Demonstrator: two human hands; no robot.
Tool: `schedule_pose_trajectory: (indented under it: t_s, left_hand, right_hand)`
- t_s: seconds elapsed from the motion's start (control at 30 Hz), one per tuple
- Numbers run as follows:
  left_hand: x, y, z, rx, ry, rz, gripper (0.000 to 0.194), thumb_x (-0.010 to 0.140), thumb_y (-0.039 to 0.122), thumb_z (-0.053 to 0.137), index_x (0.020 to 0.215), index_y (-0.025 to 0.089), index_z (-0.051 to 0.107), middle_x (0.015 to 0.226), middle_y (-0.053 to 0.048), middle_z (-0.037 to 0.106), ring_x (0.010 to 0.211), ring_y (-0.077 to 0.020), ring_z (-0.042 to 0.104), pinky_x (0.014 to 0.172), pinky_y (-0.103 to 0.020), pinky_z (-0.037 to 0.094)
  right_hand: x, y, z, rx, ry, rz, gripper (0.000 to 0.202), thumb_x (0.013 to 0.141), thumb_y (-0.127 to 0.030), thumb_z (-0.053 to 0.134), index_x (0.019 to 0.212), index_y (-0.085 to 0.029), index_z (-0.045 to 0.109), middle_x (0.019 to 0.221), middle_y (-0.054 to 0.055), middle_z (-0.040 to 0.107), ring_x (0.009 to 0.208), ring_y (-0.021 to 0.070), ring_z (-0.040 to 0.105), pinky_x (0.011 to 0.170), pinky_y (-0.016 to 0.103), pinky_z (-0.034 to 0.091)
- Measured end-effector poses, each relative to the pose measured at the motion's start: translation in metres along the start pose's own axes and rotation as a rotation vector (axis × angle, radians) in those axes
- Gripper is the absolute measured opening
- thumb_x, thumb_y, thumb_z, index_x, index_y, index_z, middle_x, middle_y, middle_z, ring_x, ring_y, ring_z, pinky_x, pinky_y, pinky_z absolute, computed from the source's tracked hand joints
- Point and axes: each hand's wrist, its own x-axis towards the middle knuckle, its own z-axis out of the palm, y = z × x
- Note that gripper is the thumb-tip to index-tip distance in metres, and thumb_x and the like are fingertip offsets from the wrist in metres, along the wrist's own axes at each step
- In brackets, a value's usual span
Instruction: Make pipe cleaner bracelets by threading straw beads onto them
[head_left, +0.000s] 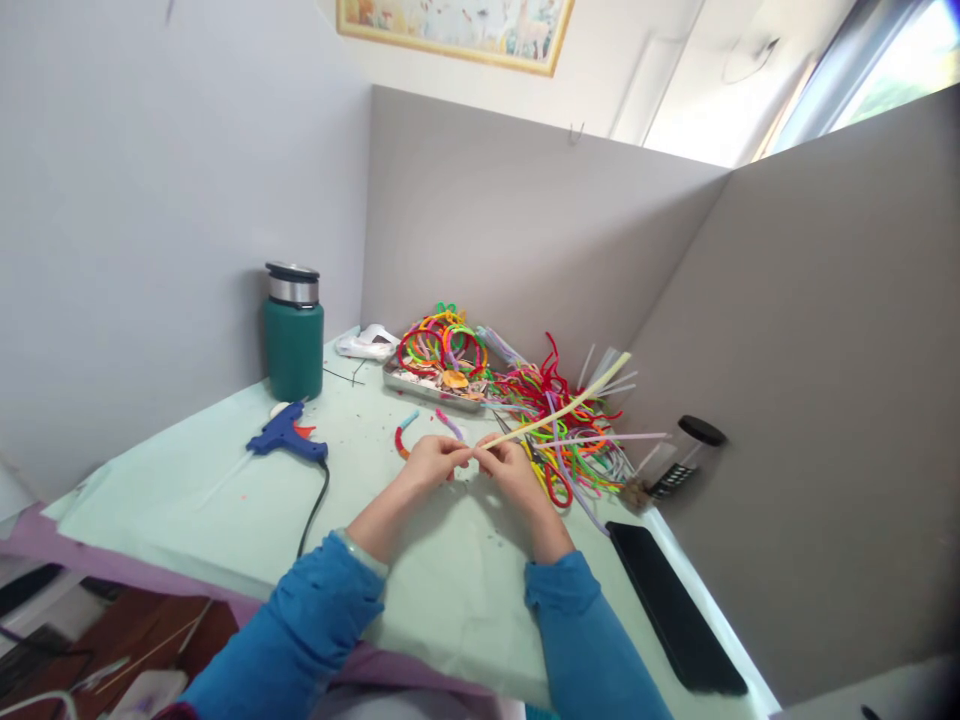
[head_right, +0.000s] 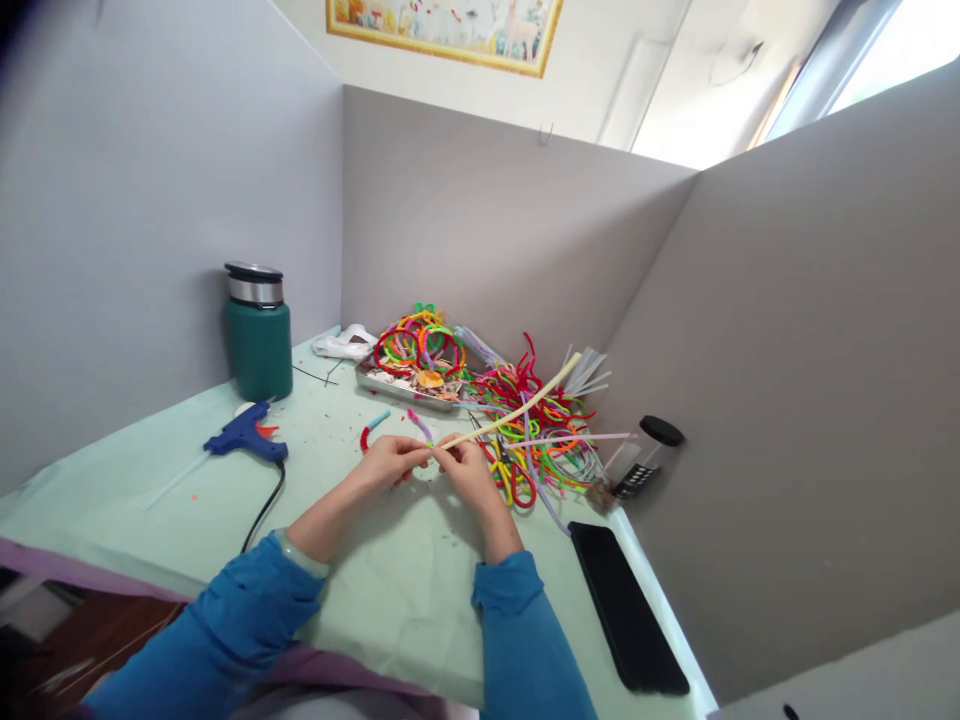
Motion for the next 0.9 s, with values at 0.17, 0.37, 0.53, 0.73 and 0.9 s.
schedule_pose_trajectory:
  t_s: [0.17, 0.37, 0.53, 0.73, 0.9]
  left_hand:
    - [-0.003, 0.0, 0.0, 0.112, -0.037, -0.017, 0.028, 0.07, 0.041, 0.069, 0.064, 0.014, 0.067, 0.042, 0.003, 0.049, 0.04, -0.0088, 0.041, 0.043, -0.022, 0.027]
    - [-0.005, 0.004, 0.004, -0.265, -0.025, -0.089, 0.031, 0.063, 0.041, 0.075, 0.064, 0.014, 0.06, 0.051, 0.002, 0.054, 0.038, -0.0056, 0.037, 0.04, -0.022, 0.025]
    - [-0.007, 0.008, 0.009, -0.42, 0.074, -0.131, 0.032, 0.06, 0.038, 0.078, 0.062, 0.014, 0.057, 0.051, 0.003, 0.054, 0.037, -0.0045, 0.037, 0.039, -0.021, 0.025]
    - [-0.007, 0.01, 0.015, -0.386, 0.229, -0.066, 0.031, 0.066, 0.038, 0.073, 0.059, 0.016, 0.054, 0.041, 0.006, 0.044, 0.034, -0.0047, 0.033, 0.038, -0.021, 0.023]
    - [-0.005, 0.011, 0.009, -0.443, 0.26, -0.095, 0.025, 0.064, 0.033, 0.074, 0.062, 0.015, 0.056, 0.049, 0.004, 0.051, 0.035, -0.0046, 0.036, 0.038, -0.021, 0.024]
  right_hand:
    - [-0.002, -0.002, -0.005, -0.012, -0.084, 0.033, 0.021, 0.077, -0.038, 0.063, 0.074, -0.018, 0.061, 0.057, -0.003, 0.052, 0.054, 0.0118, 0.047, 0.053, 0.023, 0.037]
    - [0.0, -0.004, 0.001, 0.078, -0.018, 0.005, 0.026, 0.075, -0.044, 0.066, 0.075, -0.019, 0.06, 0.056, -0.004, 0.051, 0.053, 0.0116, 0.045, 0.051, 0.023, 0.036]
    - [0.001, -0.002, 0.011, 0.113, 0.071, -0.007, 0.029, 0.073, -0.046, 0.068, 0.074, -0.02, 0.057, 0.054, -0.004, 0.05, 0.05, 0.0114, 0.044, 0.05, 0.023, 0.035]
    - [0.005, 0.005, 0.025, 0.178, 0.174, 0.012, 0.03, 0.074, -0.048, 0.066, 0.075, -0.019, 0.056, 0.051, -0.005, 0.05, 0.048, 0.011, 0.043, 0.049, 0.024, 0.035]
    - [0.008, 0.007, 0.008, -0.074, 0.151, 0.087, 0.027, 0.075, -0.046, 0.063, 0.078, -0.018, 0.06, 0.061, -0.001, 0.059, 0.054, 0.0145, 0.053, 0.053, 0.026, 0.04]
